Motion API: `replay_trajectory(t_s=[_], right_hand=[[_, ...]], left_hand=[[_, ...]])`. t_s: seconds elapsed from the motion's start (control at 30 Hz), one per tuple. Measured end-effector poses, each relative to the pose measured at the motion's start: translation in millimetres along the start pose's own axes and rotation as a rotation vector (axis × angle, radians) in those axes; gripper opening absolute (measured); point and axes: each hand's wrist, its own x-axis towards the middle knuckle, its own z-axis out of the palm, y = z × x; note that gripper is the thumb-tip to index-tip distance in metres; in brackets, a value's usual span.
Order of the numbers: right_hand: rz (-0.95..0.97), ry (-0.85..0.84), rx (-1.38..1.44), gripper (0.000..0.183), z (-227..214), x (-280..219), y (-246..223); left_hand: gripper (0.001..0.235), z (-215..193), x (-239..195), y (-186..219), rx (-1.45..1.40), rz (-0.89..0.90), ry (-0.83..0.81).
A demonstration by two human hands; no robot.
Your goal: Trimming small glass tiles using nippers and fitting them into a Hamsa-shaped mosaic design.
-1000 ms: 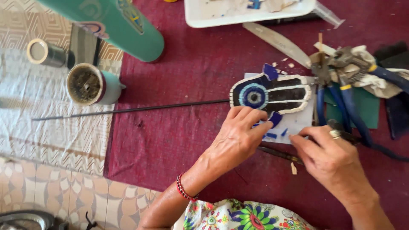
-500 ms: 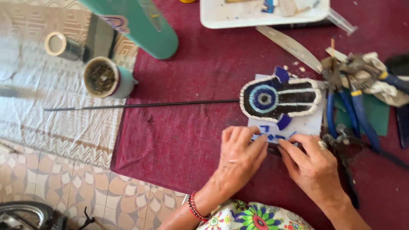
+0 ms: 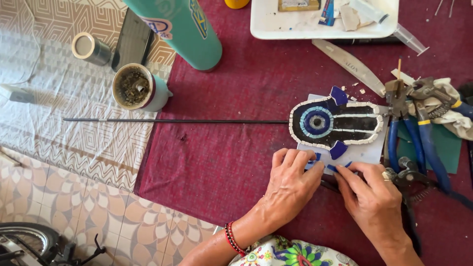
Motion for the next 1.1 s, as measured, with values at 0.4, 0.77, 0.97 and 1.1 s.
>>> replay_trajectory(t_s=[0.4,0.77,0.97,1.1], right_hand=[[0.003,0.011,0.03,0.013,-4,0,5],[0.027,0.002,0.114,0.02,-9,2,7],[0.061,0.027,0.125,0.02,-12,0,10],[0.033,0.013,0.111,0.017,-10,-1,9]], left_hand=[[0.006,-1,4,2,0.023,-0.017,-0.017],[0.006,1,8,5,0.004,-0.032,-0.034],[0.009,7,13,10,-0.006,0.004,-0.052],[0.003,10,17,14,0.015,0.02,-0.054]])
